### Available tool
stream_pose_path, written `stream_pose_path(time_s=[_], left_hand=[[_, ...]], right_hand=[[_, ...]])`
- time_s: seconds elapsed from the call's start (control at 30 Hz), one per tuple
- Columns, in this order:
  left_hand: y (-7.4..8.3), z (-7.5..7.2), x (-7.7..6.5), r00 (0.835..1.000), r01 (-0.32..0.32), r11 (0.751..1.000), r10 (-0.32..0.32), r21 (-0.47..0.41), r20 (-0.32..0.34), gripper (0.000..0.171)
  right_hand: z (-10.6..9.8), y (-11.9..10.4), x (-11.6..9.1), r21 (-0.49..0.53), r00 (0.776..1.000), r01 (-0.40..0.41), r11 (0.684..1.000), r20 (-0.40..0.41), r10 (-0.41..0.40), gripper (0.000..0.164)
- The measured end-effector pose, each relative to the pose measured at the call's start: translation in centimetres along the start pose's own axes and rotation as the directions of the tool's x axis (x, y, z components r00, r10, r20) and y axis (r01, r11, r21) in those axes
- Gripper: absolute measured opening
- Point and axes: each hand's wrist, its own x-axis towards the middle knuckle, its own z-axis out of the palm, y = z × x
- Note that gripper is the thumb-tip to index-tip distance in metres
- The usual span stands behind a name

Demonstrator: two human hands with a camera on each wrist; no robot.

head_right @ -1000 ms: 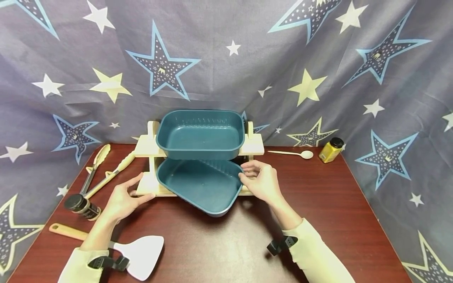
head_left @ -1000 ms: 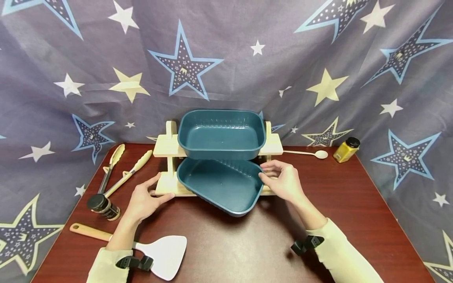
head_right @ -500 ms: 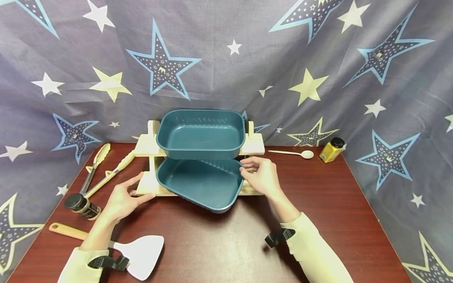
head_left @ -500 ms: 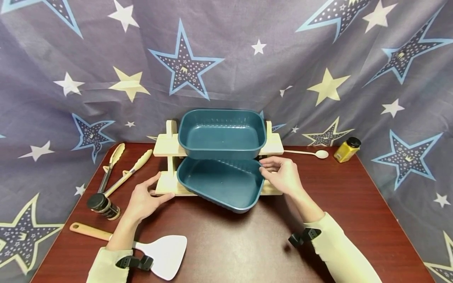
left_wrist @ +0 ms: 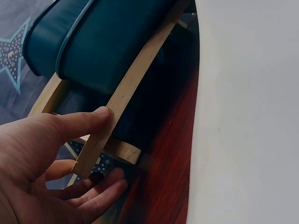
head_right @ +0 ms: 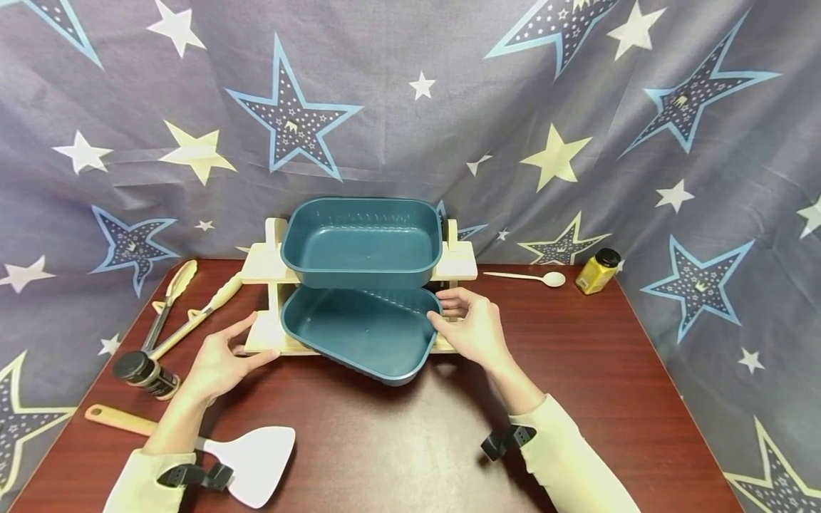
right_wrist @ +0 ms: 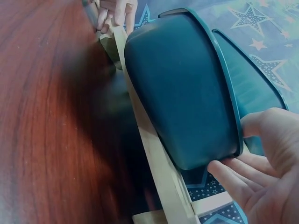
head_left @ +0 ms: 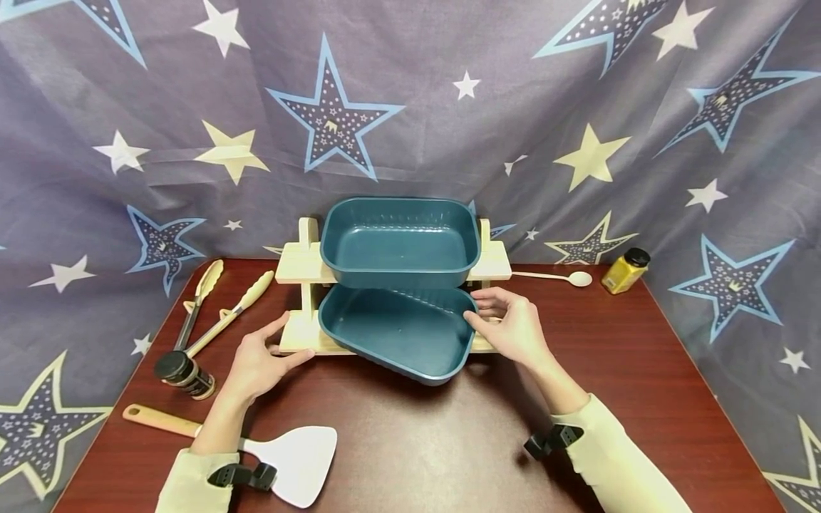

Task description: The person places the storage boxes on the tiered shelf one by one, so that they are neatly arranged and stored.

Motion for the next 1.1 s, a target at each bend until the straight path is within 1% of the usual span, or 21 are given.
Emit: stream_pose_path(time_s=[0.27,0.63,0.83,1.1], left_hand=[[0.0,0.1,-0.1,1.0,-0.009,1.0,0.009,0.009,-0.001,0.099],[-0.1,0.0,-0.1,1.0,-0.009,1.0,0.009,-0.004,-0.005,0.099],[0.0,0.1,-0.1,1.0,-0.001,1.0,0.001,-0.007,0.003,0.1],[0.0,0.1,-0.1,1.0,0.011,1.0,-0.01,-0.01,0.009,0.101]], right_hand=[[0.3,0.2,0.4,0.061,1.0,-0.005,0.998,-0.002,0.005,0.025],[0.2,-0.2,1.1,0.029,1.0,-0.02,0.999,-0.013,0.021,0.025],[0.2,-0.1,1.4,0.019,0.999,-0.034,0.999,-0.021,0.035,0.026],[0.0,-0.2,0.7,0.053,0.998,-0.05,0.997,-0.027,0.051,0.026]])
